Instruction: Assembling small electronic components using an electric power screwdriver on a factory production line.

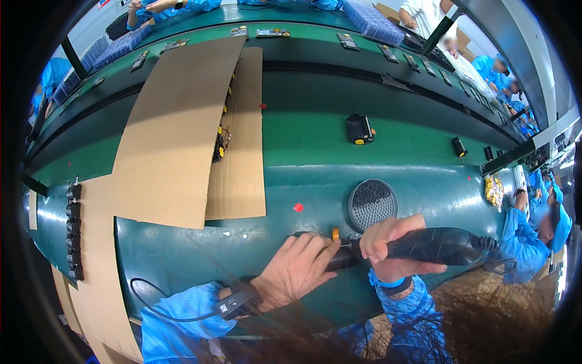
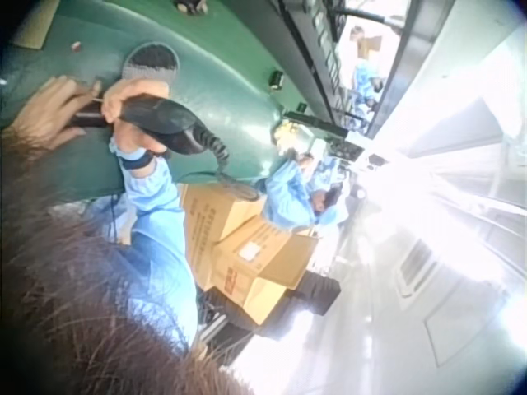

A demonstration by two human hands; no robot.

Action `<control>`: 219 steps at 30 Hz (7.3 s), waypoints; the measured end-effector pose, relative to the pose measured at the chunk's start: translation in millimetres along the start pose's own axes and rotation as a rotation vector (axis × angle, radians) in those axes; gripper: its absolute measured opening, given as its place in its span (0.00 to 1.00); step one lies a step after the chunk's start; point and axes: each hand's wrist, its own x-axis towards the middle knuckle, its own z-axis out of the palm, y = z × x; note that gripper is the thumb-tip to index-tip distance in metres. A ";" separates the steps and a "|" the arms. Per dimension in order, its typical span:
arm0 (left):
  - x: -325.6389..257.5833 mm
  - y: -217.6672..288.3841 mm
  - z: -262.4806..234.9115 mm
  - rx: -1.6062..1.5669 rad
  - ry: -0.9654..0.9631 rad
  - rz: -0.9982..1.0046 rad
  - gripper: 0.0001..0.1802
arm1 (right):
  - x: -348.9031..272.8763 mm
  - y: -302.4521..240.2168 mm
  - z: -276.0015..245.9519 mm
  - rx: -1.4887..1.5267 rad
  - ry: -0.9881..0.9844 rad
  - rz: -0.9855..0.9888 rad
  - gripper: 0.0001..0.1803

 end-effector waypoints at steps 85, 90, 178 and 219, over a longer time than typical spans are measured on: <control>-1.8 -7.7 -6.9 -0.075 0.056 -0.095 0.39 | 10.5 -28.1 -0.6 -0.054 0.099 -0.140 0.46; -3.2 -12.2 -3.1 -0.107 0.086 -0.089 0.38 | -1.1 0.7 20.5 0.080 -0.147 -0.067 0.48; -481.4 -99.8 -241.7 0.729 0.866 -1.298 0.61 | -8.6 -68.9 -71.1 0.079 0.127 -0.185 0.35; 32.6 27.0 -8.6 0.294 -0.038 0.008 0.34 | 1.3 -44.1 -53.9 -0.137 0.284 -0.113 0.50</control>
